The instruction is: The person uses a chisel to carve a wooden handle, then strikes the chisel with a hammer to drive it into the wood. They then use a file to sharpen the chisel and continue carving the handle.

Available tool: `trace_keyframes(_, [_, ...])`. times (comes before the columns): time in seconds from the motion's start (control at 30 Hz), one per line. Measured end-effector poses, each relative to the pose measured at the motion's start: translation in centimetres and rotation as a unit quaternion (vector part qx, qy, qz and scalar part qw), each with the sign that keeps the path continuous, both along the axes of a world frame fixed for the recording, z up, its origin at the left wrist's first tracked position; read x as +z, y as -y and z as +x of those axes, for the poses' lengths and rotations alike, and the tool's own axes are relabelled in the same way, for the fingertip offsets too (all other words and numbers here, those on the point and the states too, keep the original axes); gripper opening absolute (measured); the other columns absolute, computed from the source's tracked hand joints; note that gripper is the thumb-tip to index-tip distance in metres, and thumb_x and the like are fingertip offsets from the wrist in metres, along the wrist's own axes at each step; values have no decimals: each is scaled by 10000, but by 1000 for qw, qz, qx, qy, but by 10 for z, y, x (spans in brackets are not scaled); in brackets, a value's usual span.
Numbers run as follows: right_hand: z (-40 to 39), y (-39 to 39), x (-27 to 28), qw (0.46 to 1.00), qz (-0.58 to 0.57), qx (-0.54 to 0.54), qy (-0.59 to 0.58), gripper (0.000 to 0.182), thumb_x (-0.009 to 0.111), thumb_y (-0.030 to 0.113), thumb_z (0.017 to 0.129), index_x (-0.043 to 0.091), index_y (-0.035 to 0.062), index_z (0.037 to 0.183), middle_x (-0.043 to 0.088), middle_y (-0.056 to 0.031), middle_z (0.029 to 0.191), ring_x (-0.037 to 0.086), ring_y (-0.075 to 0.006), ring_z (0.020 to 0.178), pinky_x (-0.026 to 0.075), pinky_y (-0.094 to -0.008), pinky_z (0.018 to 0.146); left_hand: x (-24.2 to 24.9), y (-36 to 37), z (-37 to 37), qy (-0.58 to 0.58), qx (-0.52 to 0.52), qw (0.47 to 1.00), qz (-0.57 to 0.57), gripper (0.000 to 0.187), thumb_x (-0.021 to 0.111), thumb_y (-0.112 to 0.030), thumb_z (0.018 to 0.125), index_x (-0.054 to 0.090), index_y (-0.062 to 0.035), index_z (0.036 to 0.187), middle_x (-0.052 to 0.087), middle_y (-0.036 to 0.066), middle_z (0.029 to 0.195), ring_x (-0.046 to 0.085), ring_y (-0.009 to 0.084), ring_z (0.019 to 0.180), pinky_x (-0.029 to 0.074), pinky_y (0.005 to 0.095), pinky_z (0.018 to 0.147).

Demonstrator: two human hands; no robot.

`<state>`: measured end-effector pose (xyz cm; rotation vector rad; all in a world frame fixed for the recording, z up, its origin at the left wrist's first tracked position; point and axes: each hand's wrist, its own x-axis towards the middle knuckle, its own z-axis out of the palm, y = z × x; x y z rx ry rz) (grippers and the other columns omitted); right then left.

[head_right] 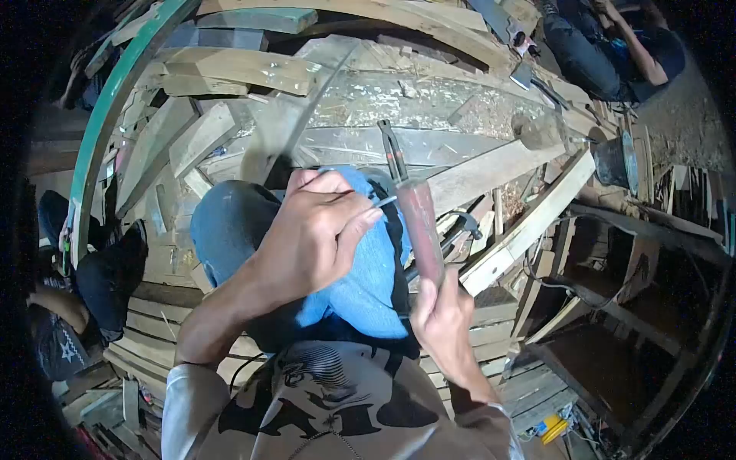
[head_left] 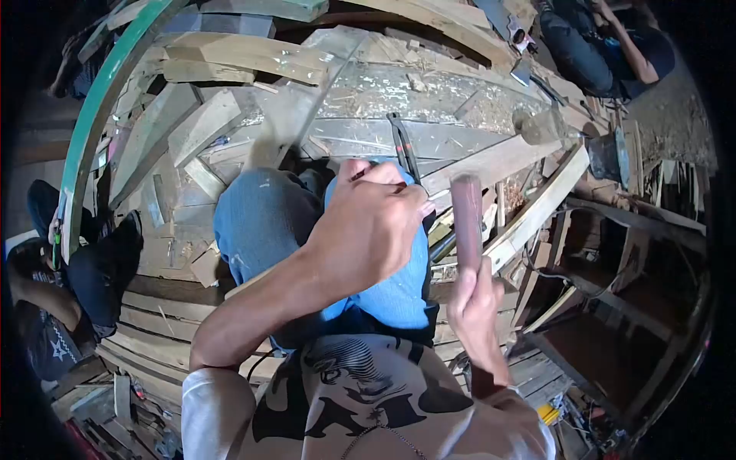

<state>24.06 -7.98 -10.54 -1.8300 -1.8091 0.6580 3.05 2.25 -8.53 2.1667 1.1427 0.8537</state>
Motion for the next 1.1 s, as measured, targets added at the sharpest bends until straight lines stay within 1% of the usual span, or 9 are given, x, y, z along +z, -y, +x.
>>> trace_keyframes(0.17, [31,34,-9,995,-41,-87,-23,235,421,166,1012,513,-39,944,530,-124,539,603,-279,458,425,-386,439,7,2,5,-44,-14,998,-30,129,668,-98,855,604,-56,751,557,58,671,548,237,759,361,372,784])
trace_keyframes(0.23, [33,28,-7,997,20,-58,-44,393,362,265,1058,525,-90,1020,486,-33,507,501,-129,408,355,-285,399,4,4,10,-44,-19,999,-25,110,676,-108,851,615,-72,766,582,39,679,561,223,760,367,381,791])
trace_keyframes(0.5, [20,13,-18,992,38,-22,-120,472,383,373,1056,497,-84,1042,510,-41,555,490,-87,410,349,-243,380,4,15,16,-80,57,995,37,103,698,-96,824,677,-41,908,627,32,697,623,203,783,394,411,799])
trace_keyframes(0.67, [9,-9,0,996,12,-9,-84,620,298,528,1033,519,-45,949,479,-13,538,468,-71,407,316,-226,392,1,15,16,-98,56,992,62,195,715,-110,811,664,-30,981,572,18,676,602,194,747,389,415,768])
trace_keyframes(0.83, [-3,-29,18,996,46,74,18,351,419,167,992,489,-167,1074,495,-100,518,533,-266,413,396,-346,432,-4,18,20,-113,80,985,101,295,738,-99,777,651,-25,1049,550,3,688,587,181,739,382,419,753])
trace_keyframes(0.9, [-3,-20,21,994,38,92,42,401,432,160,992,446,-203,1161,513,-113,524,547,-273,417,400,-358,431,-8,18,21,-107,93,982,127,264,647,-84,717,677,16,959,548,15,673,580,181,744,400,436,749])
trace_keyframes(0.97, [1,-2,12,998,-5,59,-1,375,436,145,990,456,-177,1182,507,-113,524,531,-295,410,390,-388,426,-6,18,20,-109,91,986,93,268,739,-94,764,660,-23,1010,542,-2,683,589,173,740,387,415,759])
trace_keyframes(1.03, [-7,-9,14,998,50,26,11,316,428,153,1001,506,-127,1124,514,-127,535,549,-301,428,398,-390,433,-6,19,21,-124,90,984,96,235,735,-102,778,660,-22,987,538,-3,679,589,171,744,390,415,768])
trace_keyframes(1.1, [-11,-33,30,998,-47,32,16,286,503,203,992,520,-81,1021,572,-196,624,610,-378,490,456,-425,442,-8,18,23,-113,94,982,115,218,732,-109,793,657,-23,979,539,-2,676,587,174,747,392,417,781])
